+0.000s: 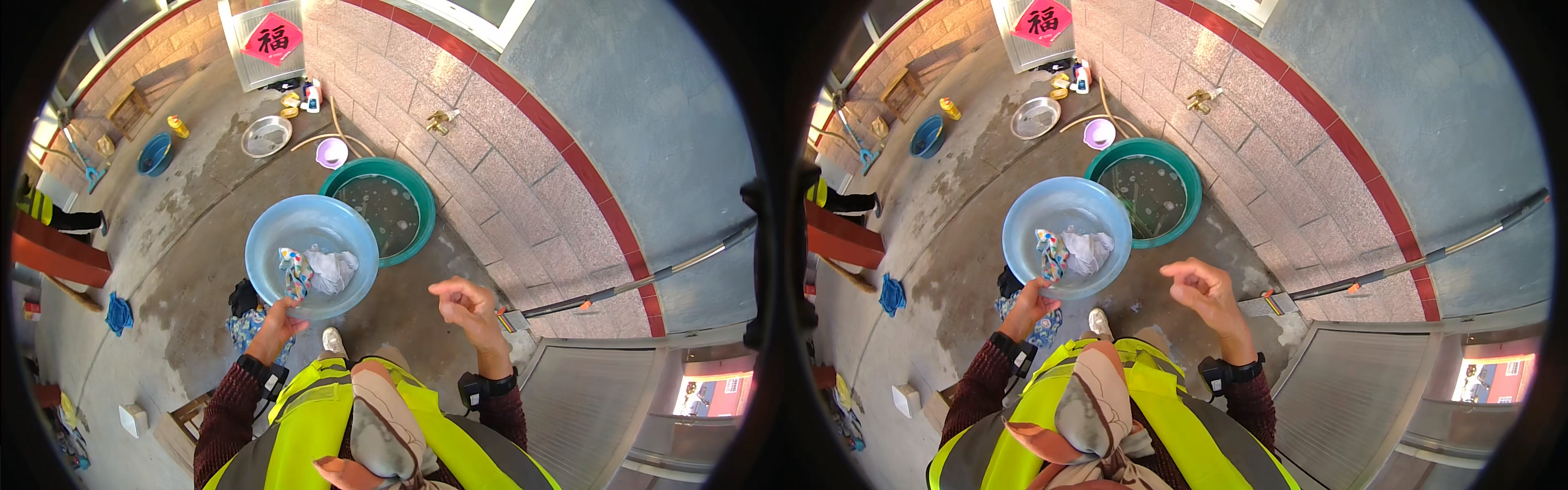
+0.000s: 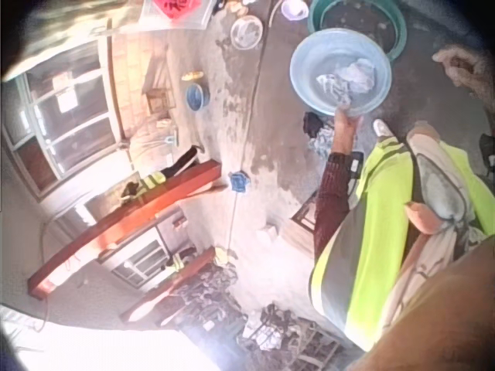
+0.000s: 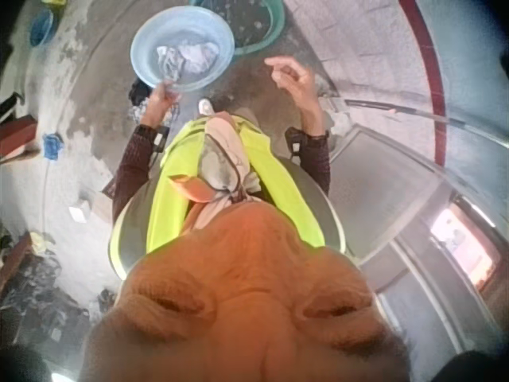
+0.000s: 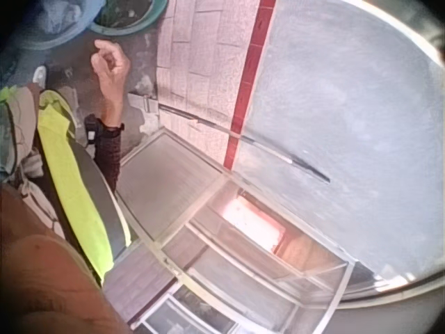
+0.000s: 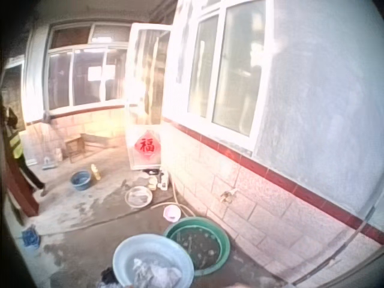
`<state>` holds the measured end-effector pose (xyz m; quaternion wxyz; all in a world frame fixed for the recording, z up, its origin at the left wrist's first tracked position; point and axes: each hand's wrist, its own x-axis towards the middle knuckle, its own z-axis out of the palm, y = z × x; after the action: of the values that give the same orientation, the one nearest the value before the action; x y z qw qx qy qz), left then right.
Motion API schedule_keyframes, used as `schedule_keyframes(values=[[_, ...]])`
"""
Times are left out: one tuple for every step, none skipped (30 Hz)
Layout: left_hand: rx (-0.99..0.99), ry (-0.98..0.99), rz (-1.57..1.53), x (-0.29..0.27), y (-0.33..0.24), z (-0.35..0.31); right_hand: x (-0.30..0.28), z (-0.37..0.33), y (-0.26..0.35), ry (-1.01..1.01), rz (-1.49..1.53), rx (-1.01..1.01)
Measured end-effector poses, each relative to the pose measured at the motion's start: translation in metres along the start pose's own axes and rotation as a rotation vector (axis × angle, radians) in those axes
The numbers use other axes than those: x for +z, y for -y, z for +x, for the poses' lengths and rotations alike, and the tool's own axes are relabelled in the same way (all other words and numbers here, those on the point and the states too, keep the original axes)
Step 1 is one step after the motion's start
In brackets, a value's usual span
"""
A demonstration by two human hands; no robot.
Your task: The person washes a small piece of cloth by hand in a blue basin. They fill the basin with water from a wall tap, add a small amount of liquid detergent, and scrub the cloth with a sponge. The person then rinses the cloth under running water and wrings it out.
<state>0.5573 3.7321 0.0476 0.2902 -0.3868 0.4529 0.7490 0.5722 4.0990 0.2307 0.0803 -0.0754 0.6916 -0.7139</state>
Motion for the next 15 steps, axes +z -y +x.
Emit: schedule_keyframes(values=[[-0.044,0.016,0.011,0.016,-0.009,0.013,-0.017,0.009,-0.016,-0.068,0.0,0.09],[-0.06,0.015,0.018,0.027,-0.023,0.027,-0.025,0.021,-0.028,-0.136,-0.007,0.148],[-0.075,0.014,0.025,0.037,-0.035,0.04,-0.034,0.031,-0.04,-0.203,-0.013,0.204],[-0.084,0.003,0.036,0.047,-0.044,0.052,-0.045,0.04,-0.051,-0.241,-0.033,0.254],[-0.087,0.018,0.03,0.059,-0.053,0.064,-0.059,0.051,-0.06,-0.279,-0.052,0.306],[-0.102,0.039,0.036,0.071,-0.059,0.077,-0.071,0.062,-0.068,-0.318,-0.074,0.371],[-0.114,0.045,0.047,0.084,-0.065,0.089,-0.082,0.078,-0.074,-0.34,-0.114,0.387],[-0.13,0.028,0.059,0.105,-0.065,0.105,-0.106,0.099,-0.086,-0.347,-0.135,0.387],[-0.113,0.024,0.06,0.118,-0.071,0.118,-0.117,0.121,-0.094,-0.374,-0.173,0.384],[-0.119,0.03,0.078,0.128,-0.077,0.13,-0.129,0.142,-0.104,-0.392,-0.206,0.375],[-0.125,0.034,0.098,0.139,-0.083,0.142,-0.142,0.167,-0.115,-0.377,-0.251,0.36],[-0.129,0.039,0.116,0.151,-0.089,0.154,-0.155,0.192,-0.127,-0.39,-0.286,0.318],[-0.126,0.059,0.129,0.163,-0.095,0.164,-0.167,0.22,-0.14,-0.398,-0.316,0.271],[-0.124,0.049,0.14,0.176,-0.101,0.175,-0.178,0.248,-0.15,-0.405,-0.34,0.228],[-0.131,0.016,0.148,0.195,-0.097,0.19,-0.198,0.278,-0.166,-0.407,-0.457,0.187]])
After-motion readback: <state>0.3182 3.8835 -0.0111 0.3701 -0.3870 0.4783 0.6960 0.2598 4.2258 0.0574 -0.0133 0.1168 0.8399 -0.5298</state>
